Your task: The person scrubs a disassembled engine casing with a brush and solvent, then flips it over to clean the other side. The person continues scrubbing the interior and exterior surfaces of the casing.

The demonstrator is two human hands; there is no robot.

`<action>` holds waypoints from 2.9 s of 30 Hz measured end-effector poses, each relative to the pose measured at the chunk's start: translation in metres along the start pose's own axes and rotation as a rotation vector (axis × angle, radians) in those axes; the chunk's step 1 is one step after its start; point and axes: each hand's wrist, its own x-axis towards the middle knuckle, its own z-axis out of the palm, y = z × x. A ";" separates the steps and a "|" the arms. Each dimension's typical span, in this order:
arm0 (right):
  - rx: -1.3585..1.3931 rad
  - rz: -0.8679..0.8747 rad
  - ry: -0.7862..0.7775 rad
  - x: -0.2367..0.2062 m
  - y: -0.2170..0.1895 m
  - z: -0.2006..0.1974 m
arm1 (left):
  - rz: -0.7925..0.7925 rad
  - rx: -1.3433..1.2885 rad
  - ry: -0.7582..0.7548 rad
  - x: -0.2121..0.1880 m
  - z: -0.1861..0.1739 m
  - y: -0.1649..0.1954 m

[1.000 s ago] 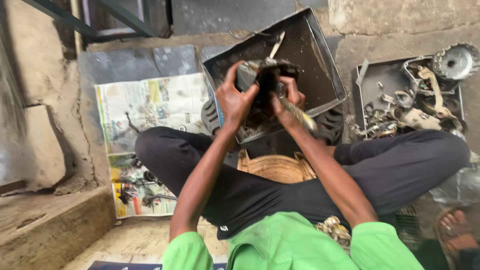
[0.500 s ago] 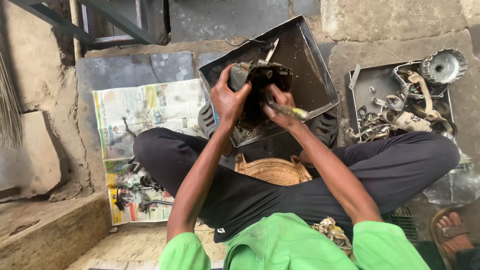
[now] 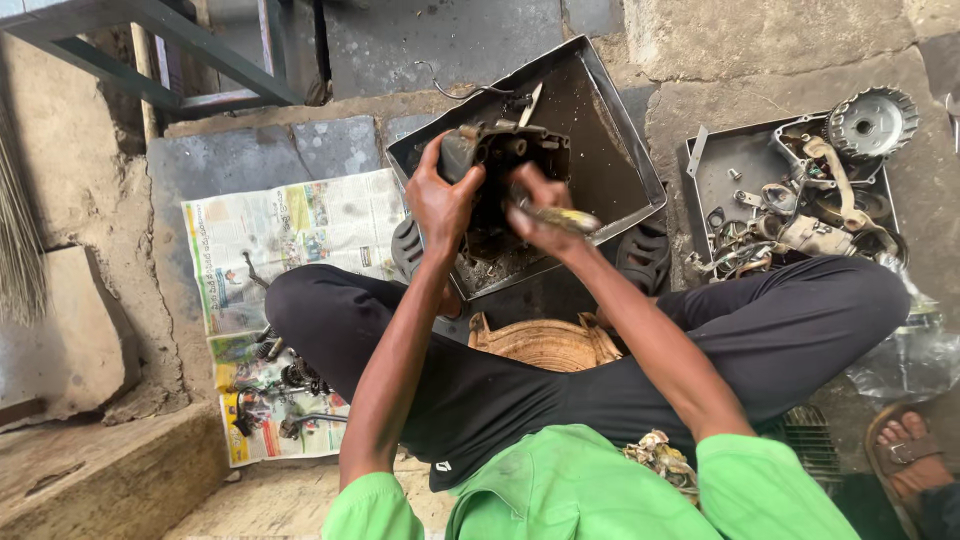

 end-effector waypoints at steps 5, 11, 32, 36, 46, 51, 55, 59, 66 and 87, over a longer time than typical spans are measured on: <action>-0.093 -0.247 0.104 -0.001 0.010 0.004 | -0.105 0.020 -0.036 -0.001 0.001 0.006; -0.182 -0.054 0.062 -0.001 0.034 0.004 | -0.062 0.032 0.029 0.001 0.003 0.010; -0.806 -0.120 -0.453 0.019 0.035 -0.051 | -0.093 -0.001 0.007 0.007 -0.004 0.002; -0.461 -0.318 -0.182 0.016 0.040 -0.049 | -0.076 -0.006 0.004 0.011 -0.003 0.002; -0.613 -0.576 -0.328 0.023 0.062 -0.035 | -0.059 0.078 -0.006 0.009 0.002 -0.001; -0.645 -0.548 -0.342 0.025 0.062 -0.037 | -0.148 0.139 0.007 0.015 0.004 -0.002; -0.506 -0.648 -0.295 0.032 0.059 -0.041 | -0.003 0.152 0.014 0.015 0.007 -0.003; -0.663 -0.511 -0.310 0.027 0.051 -0.043 | 0.004 0.092 -0.030 0.011 0.009 -0.001; -0.114 -0.042 0.179 0.014 0.057 -0.011 | -0.048 0.155 0.005 0.011 0.011 0.006; 0.453 0.563 0.276 -0.013 0.060 0.004 | -0.073 0.091 0.026 -0.001 0.012 0.006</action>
